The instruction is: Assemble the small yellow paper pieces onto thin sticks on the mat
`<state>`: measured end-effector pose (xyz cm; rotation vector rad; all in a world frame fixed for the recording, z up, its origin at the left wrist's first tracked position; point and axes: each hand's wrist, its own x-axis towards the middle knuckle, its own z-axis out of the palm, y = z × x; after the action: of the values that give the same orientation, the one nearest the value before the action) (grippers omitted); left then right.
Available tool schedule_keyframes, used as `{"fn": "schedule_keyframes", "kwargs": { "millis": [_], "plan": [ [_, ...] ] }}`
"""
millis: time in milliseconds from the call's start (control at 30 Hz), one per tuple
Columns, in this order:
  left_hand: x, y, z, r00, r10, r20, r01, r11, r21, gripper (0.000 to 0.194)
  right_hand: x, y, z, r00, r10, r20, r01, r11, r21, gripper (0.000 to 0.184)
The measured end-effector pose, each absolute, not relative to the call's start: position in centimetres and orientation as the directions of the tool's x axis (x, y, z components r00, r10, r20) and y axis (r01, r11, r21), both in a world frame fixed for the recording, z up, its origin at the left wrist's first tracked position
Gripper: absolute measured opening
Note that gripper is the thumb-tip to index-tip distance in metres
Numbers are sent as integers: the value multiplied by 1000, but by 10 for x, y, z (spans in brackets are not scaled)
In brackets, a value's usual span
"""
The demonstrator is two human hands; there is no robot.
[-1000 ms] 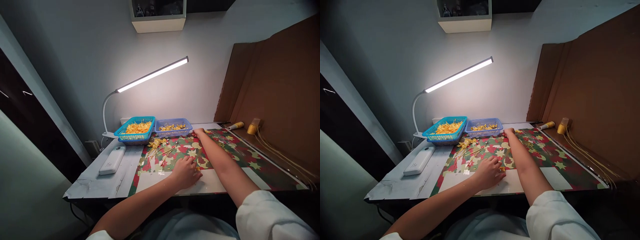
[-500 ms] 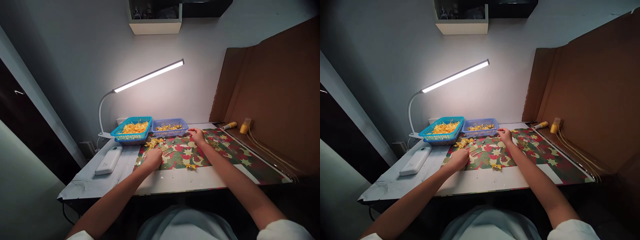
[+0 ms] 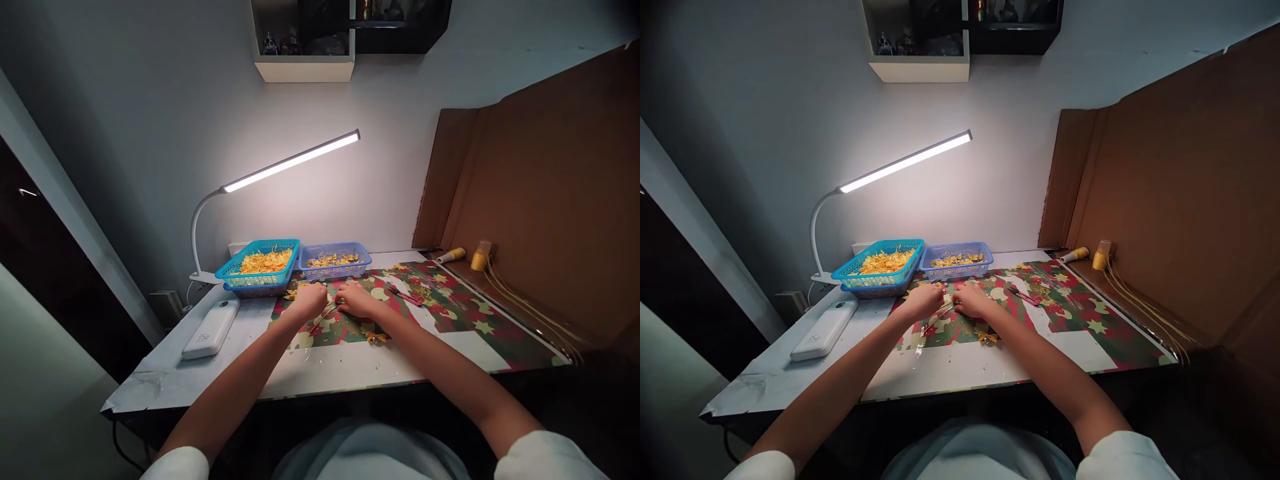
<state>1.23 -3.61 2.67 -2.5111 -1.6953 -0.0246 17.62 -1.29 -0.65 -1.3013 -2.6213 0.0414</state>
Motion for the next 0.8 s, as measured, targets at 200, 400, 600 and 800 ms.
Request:
{"fn": "schedule_keyframes", "kwargs": {
  "millis": [200,400,600,800],
  "plan": [
    [11,-32,19,394,911,124,917,-398,2,28,178,-16,-1,-564,805,184,813,580,-45,14],
    [31,-30,27,374,918,131,927,-375,-17,27,206,-36,1,-377,861,340,856,465,-229,18],
    [50,-32,18,320,907,274,943,-333,2,33,216,-35,-9,-296,864,408,879,414,-238,20],
    [55,-35,-1,265,896,357,944,-317,95,30,211,-33,-16,-233,841,489,927,344,-151,17]
  ]
}}
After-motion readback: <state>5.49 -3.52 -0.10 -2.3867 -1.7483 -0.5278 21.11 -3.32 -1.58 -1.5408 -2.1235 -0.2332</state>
